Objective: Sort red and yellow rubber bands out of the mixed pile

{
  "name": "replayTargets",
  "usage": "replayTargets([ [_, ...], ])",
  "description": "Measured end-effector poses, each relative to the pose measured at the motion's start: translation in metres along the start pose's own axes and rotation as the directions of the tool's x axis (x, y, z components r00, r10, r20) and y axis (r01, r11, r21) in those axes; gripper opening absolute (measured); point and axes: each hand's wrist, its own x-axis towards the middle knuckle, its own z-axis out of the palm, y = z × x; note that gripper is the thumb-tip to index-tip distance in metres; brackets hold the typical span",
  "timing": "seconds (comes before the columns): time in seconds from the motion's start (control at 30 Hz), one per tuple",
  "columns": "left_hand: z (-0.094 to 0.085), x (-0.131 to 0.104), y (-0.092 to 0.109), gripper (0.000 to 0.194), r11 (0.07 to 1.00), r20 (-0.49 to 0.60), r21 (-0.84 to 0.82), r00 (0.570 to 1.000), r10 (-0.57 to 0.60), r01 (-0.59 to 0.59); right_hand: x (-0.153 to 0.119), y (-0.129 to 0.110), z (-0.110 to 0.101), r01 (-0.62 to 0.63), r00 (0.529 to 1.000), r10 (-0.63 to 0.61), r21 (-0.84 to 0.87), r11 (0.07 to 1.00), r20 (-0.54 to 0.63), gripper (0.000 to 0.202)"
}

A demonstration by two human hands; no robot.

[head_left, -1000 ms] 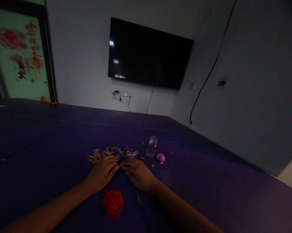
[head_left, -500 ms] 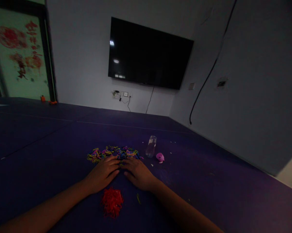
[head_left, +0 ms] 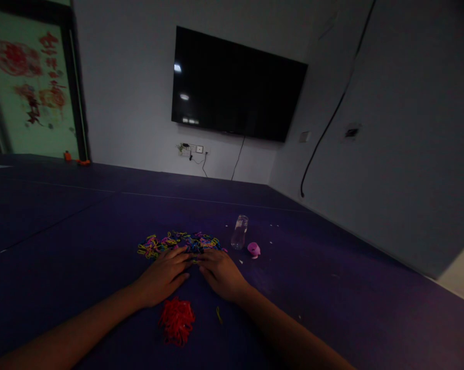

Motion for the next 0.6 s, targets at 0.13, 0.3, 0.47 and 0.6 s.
replayTargets([
  [0.13, 0.0031, -0.0008, -0.0036, 0.038, 1.0, 0.004, 0.002, 1.0, -0.016, 0.016, -0.0003, -0.0031, -0.0039, -0.018, 0.999, 0.017, 0.019, 1.0, 0.037, 0.031],
  [0.3, 0.0032, -0.0007, -0.0043, 0.036, 1.0, 0.03, 0.014, 1.0, -0.005, 0.004, -0.0026, -0.0035, -0.0041, -0.099, 0.993, 0.098, 0.016, 0.995, 0.066, 0.041],
  [0.47, -0.0002, 0.0, -0.0015, 0.037, 1.0, 0.042, 0.006, 0.999, 0.013, -0.013, -0.0023, -0.0001, 0.0006, -0.143, 0.987, 0.143, -0.001, 0.99, 0.076, 0.045],
  [0.6, -0.0002, -0.0005, -0.002, 0.04, 0.999, 0.063, -0.003, 0.997, 0.037, -0.037, -0.0017, 0.0002, 0.0011, -0.123, 0.991, 0.124, -0.02, 0.992, 0.053, 0.04],
])
